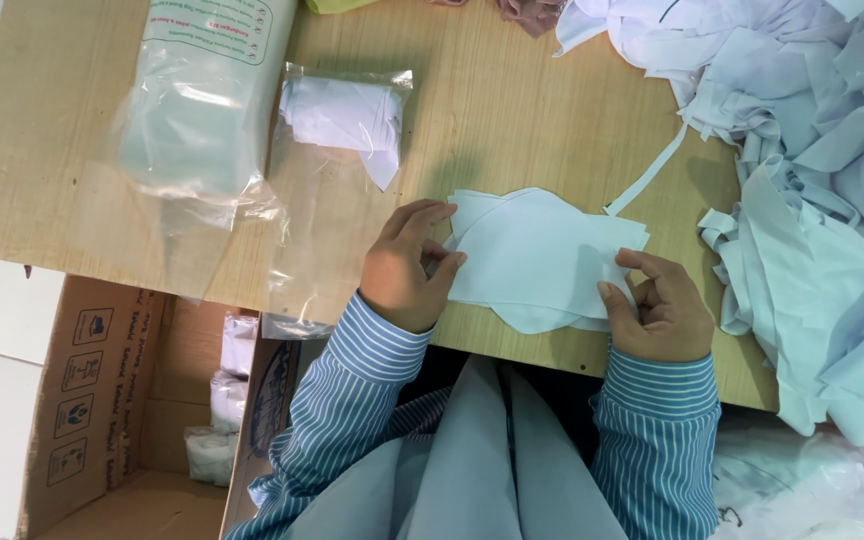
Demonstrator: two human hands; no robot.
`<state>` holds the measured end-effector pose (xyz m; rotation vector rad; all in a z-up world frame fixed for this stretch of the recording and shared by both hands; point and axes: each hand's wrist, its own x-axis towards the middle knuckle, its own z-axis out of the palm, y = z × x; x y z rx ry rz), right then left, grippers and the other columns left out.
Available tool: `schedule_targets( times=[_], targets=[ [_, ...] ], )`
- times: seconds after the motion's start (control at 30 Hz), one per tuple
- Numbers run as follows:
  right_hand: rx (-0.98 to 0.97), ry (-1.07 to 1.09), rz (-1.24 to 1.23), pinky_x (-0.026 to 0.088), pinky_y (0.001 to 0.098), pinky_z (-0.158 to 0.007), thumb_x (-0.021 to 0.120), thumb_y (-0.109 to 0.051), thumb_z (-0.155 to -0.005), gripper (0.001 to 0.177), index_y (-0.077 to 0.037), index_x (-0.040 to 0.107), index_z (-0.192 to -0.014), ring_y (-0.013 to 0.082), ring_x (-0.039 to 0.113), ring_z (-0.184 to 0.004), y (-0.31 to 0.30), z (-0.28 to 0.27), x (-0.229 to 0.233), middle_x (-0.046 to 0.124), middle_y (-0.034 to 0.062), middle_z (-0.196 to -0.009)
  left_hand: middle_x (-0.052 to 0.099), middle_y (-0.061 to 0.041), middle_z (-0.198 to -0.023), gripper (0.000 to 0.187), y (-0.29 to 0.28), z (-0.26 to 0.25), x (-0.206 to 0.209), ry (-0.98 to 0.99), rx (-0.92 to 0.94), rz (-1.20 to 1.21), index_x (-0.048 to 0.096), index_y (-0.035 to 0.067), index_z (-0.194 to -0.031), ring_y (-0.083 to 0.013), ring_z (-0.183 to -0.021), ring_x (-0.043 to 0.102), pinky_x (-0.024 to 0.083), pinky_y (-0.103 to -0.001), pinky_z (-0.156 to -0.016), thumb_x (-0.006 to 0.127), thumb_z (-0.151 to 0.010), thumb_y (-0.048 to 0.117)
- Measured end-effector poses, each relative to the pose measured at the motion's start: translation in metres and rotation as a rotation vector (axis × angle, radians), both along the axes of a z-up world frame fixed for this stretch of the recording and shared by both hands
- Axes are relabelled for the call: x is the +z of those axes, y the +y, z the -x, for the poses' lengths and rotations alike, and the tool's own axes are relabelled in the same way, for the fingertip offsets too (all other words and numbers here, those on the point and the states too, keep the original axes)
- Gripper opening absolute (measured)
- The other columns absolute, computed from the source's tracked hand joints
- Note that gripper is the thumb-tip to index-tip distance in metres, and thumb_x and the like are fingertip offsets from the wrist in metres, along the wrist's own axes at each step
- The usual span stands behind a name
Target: The person folds white face masks by hand on a wooden table, then places one folded mask into a clear plastic bag. The person continues folding additional masks and stacking them on the table.
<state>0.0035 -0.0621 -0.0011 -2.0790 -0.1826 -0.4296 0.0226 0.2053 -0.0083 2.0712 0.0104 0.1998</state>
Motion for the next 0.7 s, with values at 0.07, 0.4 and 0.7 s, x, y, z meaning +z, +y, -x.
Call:
schedule_targets(
  times=[0.07, 0.4, 0.7],
  targets=[
    [-0.036, -0.057, 0.123, 0.042, 0.0269, -0.037, 0.082, 0.007, -0.088, 0.035, 0.006, 0.072, -0.122, 0.0223, 0.055, -0.049, -0.009, 0.006, -0.012, 0.063, 0.0150, -0.080, 0.067, -0.021, -0.123, 0.041, 0.000, 0.003, 0.002, -0.007, 0.018, -0.038, 0.069, 0.004, -0.122, -0.0355, -0.079, 0.077, 0.066, -0.041, -0.064, 0.077, -0.082, 0.000],
    [0.034, -0.294, 0.510, 0.054, 0.0384, -0.091, 0.073, -0.010, -0.091, 0.029, -0.010, 0.080, -0.119, 0.0262, 0.056, -0.099, 0.007, 0.016, -0.034, 0.071, 0.0084, -0.122, 0.070, -0.004, -0.124, 0.022, -0.054, 0.023, -0.024, -0.464, -0.218, -0.286, 0.075, 0.015, -0.114, -0.0309, -0.125, 0.059, 0.044, -0.049, -0.106, 0.071, -0.093, 0.021],
    [0.121, -0.194, 0.417, 0.051, 0.0444, -0.099, 0.074, -0.006, -0.088, 0.025, -0.009, 0.079, -0.113, 0.0325, 0.061, -0.111, 0.002, 0.026, -0.021, 0.071, 0.0114, -0.127, 0.069, -0.004, -0.120, 0.016, -0.052, 0.023, -0.037, -0.350, -0.283, -0.308, 0.075, 0.012, -0.106, -0.0293, -0.124, 0.057, 0.040, -0.052, -0.104, 0.069, -0.095, 0.023]
  ],
)
